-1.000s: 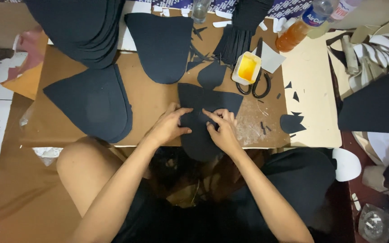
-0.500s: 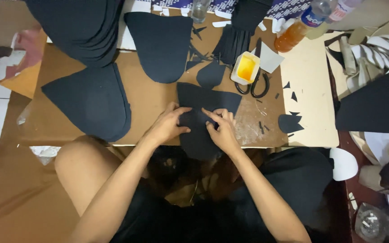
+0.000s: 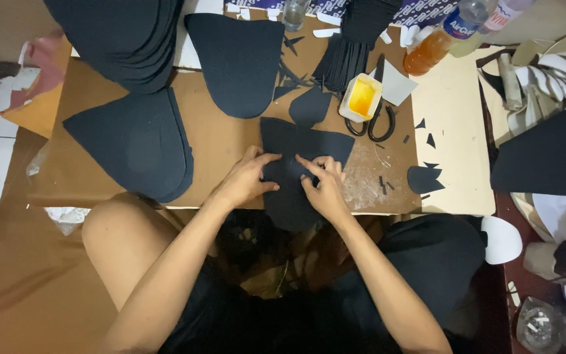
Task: Gluing and assembling multiple black material pieces together on a work surface to create a component.
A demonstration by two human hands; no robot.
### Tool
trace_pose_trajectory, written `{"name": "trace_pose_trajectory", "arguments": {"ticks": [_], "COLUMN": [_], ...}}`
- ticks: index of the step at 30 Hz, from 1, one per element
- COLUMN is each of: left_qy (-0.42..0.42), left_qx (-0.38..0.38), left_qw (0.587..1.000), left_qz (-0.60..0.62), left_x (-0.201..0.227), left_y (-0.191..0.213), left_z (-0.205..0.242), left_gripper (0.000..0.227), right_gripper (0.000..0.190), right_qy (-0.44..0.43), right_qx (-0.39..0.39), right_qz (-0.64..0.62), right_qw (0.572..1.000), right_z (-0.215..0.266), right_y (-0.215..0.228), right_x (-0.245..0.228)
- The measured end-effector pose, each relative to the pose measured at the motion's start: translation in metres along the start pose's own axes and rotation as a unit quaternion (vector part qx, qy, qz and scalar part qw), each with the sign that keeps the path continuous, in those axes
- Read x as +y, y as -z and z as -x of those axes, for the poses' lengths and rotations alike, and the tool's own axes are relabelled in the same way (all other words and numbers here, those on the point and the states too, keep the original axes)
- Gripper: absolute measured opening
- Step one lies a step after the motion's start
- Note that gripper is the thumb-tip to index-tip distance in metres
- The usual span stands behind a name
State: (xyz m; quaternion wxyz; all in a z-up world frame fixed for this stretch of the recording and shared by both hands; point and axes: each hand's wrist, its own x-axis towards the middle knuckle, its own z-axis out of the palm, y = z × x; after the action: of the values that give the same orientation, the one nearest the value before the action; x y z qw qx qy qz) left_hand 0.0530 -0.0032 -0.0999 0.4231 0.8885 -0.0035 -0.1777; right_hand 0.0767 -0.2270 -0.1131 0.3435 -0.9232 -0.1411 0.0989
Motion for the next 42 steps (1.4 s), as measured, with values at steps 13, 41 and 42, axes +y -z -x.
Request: {"name": "trace_pose_trajectory", "arguments": {"ticks": [13, 41, 42], "left_qy": [-0.007, 0.029, 0.048], "left_qx": [0.002, 0.094, 0.112], "left_qw": [1.0, 0.995, 0.992], "left_qz": [0.018, 0.033, 0.035], "left_x": [-0.002, -0.017, -0.012], "left_y": [-0.001, -0.036, -0.038], "left_z": [0.0, -0.007, -0.001], "left_gripper": [0.069, 0.067, 0.066], "right_gripper": [0.045, 0.049, 0.052], "right_qy": [-0.003, 0.054, 0.044], "right_qx": [-0.001, 0.057, 0.058], "right_qz": [0.034, 0.024, 0.013], "right_qw": [0.999, 0.997, 0.997], "right_z": [0.001, 0.022, 0.02], "right_y": [0.004, 0.032, 0.03], "right_x": [-0.011, 0.001, -0.002]}}
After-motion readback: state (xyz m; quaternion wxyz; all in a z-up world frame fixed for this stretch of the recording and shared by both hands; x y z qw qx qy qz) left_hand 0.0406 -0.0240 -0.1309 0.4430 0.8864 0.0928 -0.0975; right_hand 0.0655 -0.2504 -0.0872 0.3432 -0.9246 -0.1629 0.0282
